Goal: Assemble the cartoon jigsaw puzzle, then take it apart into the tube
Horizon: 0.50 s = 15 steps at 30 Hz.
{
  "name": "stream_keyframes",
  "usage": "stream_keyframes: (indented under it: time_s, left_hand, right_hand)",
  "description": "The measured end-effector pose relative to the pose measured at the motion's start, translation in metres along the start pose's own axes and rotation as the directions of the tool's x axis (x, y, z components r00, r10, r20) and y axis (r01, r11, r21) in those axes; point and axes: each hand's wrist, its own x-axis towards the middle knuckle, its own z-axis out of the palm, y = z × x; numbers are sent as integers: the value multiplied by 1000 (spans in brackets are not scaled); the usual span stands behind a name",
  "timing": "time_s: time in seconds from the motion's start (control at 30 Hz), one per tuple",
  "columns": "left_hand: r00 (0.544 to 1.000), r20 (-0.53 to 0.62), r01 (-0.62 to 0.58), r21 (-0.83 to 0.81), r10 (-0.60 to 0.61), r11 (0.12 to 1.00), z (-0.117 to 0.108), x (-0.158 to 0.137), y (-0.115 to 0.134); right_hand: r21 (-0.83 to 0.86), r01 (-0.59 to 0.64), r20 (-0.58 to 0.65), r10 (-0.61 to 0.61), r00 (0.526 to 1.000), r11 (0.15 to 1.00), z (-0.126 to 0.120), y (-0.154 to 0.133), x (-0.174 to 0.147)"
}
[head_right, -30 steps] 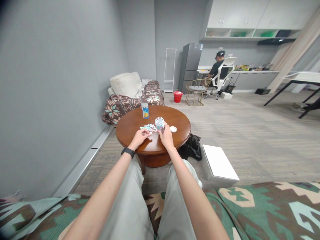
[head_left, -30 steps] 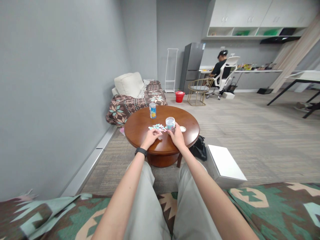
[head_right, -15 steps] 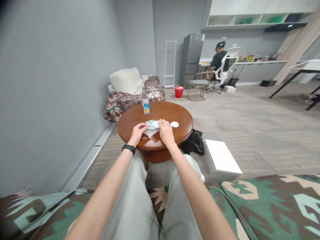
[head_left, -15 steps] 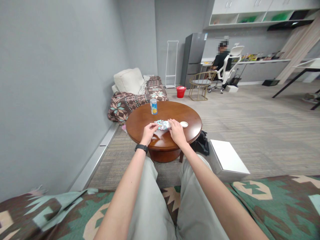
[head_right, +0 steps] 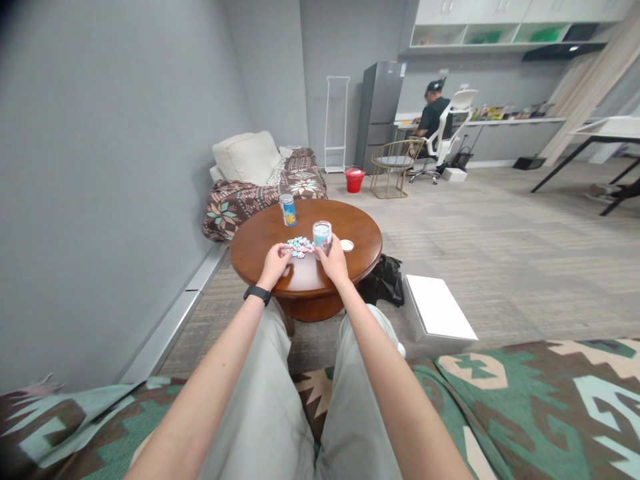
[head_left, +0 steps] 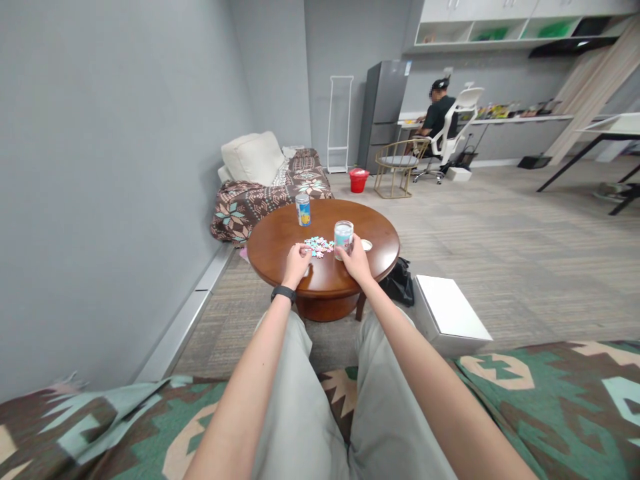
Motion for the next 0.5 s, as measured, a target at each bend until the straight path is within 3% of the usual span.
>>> stream_keyframes:
  time_s: [0.1,0.23,0.5]
  left_hand:
    - [987,134,-122,222,93,967,4,-2,3]
    - [953,261,-242,361,151,901,7,-4,8]
    - [944,298,-248,353,142,902,5,-4,10]
  right_hand:
    - [130,-111,-7,113,994,985,2,9,3]
    - [153,-76,24,74,997,985,3,11,2]
    - [168,-85,28,81,996,982,4,9,2]
